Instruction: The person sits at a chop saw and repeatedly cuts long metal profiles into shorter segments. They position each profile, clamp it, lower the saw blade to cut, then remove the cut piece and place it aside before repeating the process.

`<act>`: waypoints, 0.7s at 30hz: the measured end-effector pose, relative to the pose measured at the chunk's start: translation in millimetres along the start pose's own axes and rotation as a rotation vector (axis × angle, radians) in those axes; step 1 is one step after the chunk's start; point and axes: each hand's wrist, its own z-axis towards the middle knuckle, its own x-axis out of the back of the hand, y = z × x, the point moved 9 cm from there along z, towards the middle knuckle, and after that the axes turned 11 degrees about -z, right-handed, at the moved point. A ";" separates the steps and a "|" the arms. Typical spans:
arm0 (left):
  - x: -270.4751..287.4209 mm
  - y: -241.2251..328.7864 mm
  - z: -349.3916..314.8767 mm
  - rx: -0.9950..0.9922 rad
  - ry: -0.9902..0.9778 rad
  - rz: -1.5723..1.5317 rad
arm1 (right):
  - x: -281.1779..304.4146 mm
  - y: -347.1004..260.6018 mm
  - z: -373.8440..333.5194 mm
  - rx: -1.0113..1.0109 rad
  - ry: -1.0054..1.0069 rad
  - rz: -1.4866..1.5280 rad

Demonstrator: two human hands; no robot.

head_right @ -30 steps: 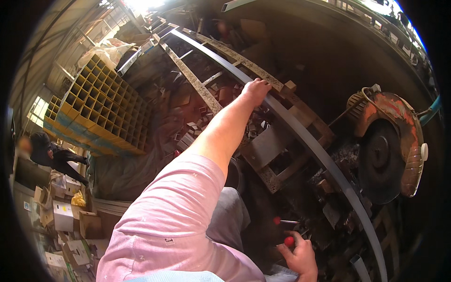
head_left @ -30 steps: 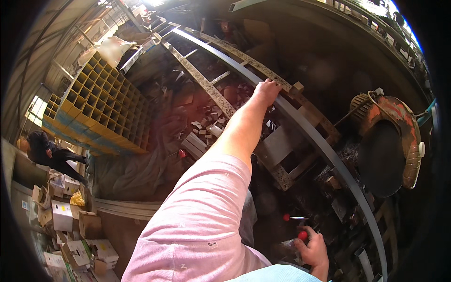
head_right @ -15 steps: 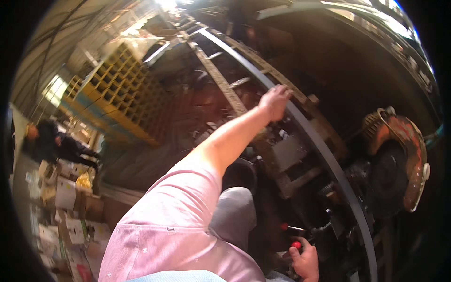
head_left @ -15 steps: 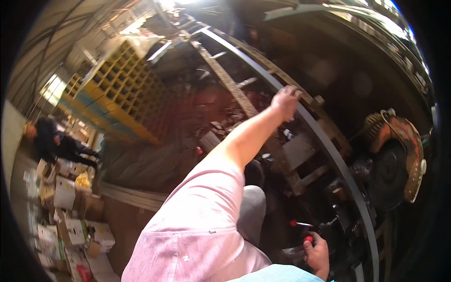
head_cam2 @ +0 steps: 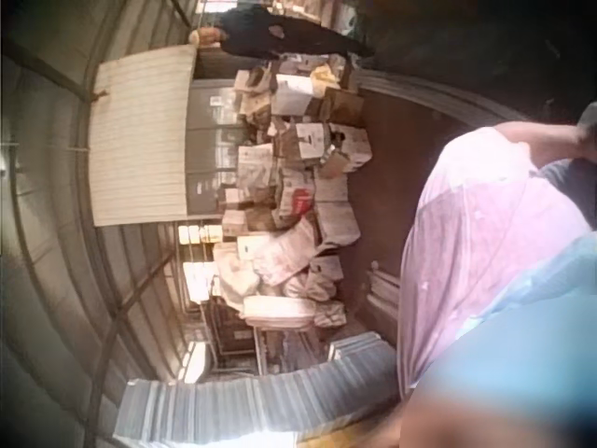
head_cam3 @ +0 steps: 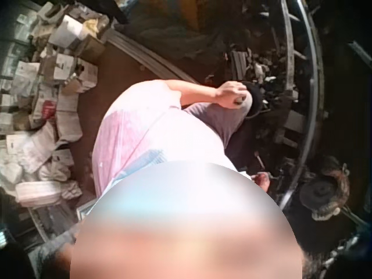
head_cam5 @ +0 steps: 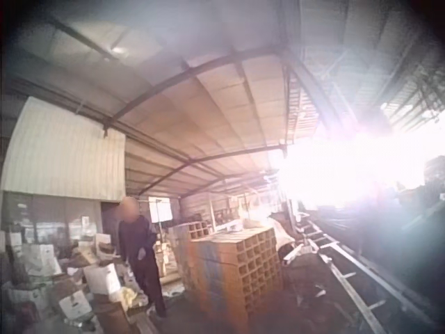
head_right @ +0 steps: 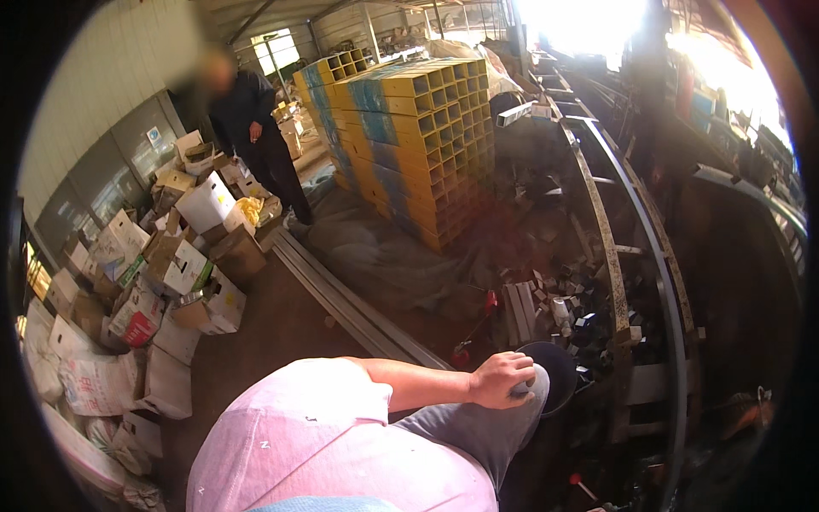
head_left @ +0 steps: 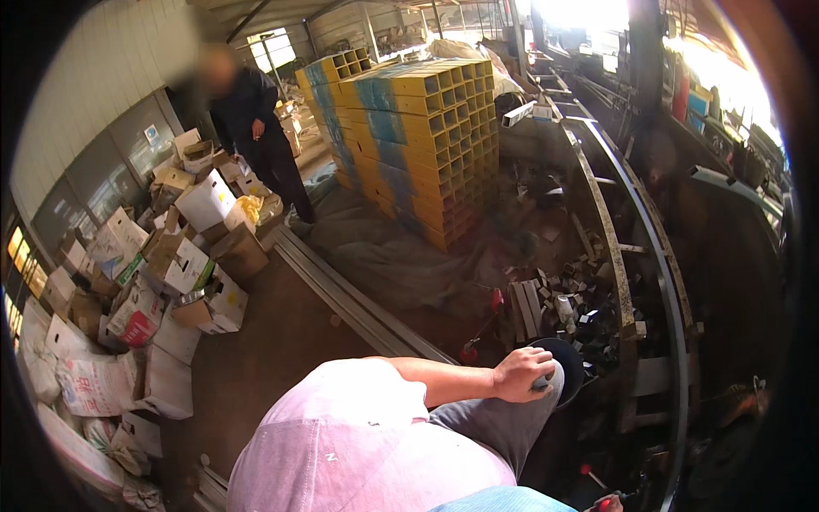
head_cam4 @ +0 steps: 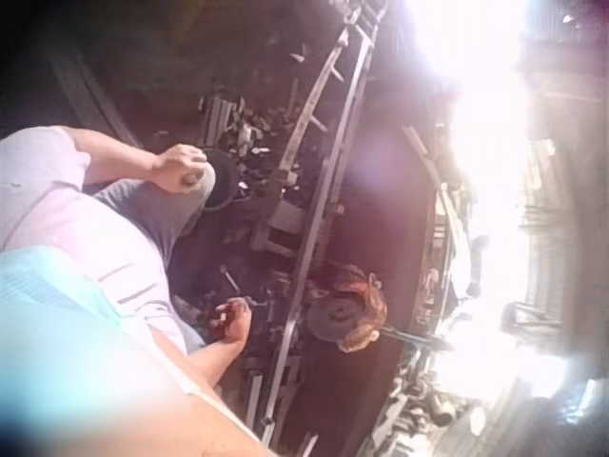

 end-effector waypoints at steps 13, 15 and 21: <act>-22.7 25.8 10.9 -0.214 0.033 -0.053 | 36.8 44.2 -58.4 -0.208 0.524 -0.553; -20.0 28.0 7.9 -0.217 0.041 -0.074 | 17.5 18.4 -57.2 -0.239 0.541 -0.808; -18.1 26.9 5.9 -0.213 0.033 -0.062 | 28.6 46.7 -46.6 -0.294 0.565 -0.583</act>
